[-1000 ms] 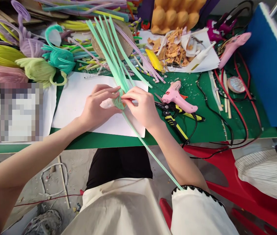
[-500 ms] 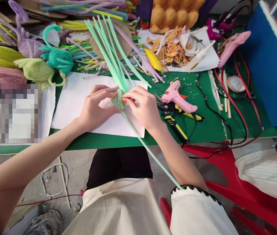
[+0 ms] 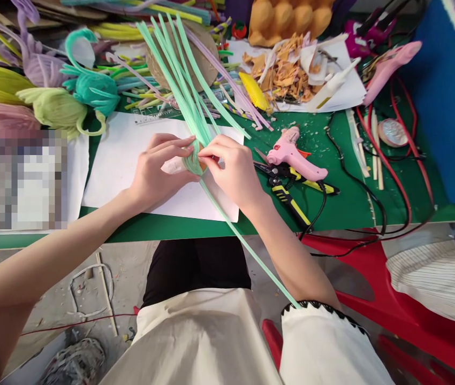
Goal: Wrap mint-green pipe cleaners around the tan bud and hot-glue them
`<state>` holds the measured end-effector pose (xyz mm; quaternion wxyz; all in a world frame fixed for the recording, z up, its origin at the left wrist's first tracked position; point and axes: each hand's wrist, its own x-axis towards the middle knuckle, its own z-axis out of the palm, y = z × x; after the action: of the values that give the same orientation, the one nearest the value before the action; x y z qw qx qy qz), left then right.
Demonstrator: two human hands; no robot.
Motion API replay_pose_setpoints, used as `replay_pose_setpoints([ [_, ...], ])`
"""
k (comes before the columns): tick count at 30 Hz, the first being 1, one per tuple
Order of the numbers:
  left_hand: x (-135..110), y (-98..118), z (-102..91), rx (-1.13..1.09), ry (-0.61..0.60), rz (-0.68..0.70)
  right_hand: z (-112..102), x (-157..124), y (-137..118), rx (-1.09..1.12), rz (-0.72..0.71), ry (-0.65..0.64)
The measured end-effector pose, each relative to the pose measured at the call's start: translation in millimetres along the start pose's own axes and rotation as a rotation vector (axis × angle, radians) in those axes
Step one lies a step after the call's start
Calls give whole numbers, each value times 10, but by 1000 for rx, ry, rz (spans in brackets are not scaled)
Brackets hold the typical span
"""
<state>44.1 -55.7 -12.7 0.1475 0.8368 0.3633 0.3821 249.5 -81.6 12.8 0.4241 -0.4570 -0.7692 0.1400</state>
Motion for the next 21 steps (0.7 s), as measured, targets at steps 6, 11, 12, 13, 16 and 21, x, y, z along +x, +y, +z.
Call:
replay_pose_setpoints([
  [6, 0, -8, 6, -49, 10, -2, 5, 19, -11, -2, -1, -31],
  [11, 3, -7, -5, -42, -5, -34, -6, 17, -18, -41, -22, -17],
  [12, 2, -9, -10, -46, -7, -30, -25, 4, -16, -47, -27, -8],
  [13, 0, -13, -16, -50, -10, -27, -51, -18, -15, -55, -33, 8],
  [16, -7, -23, -31, -54, -10, -30, -147, -141, -10, -91, -68, 41],
  [21, 4, -13, -57, -54, -6, -46, -215, -385, -1, -75, -192, -212],
])
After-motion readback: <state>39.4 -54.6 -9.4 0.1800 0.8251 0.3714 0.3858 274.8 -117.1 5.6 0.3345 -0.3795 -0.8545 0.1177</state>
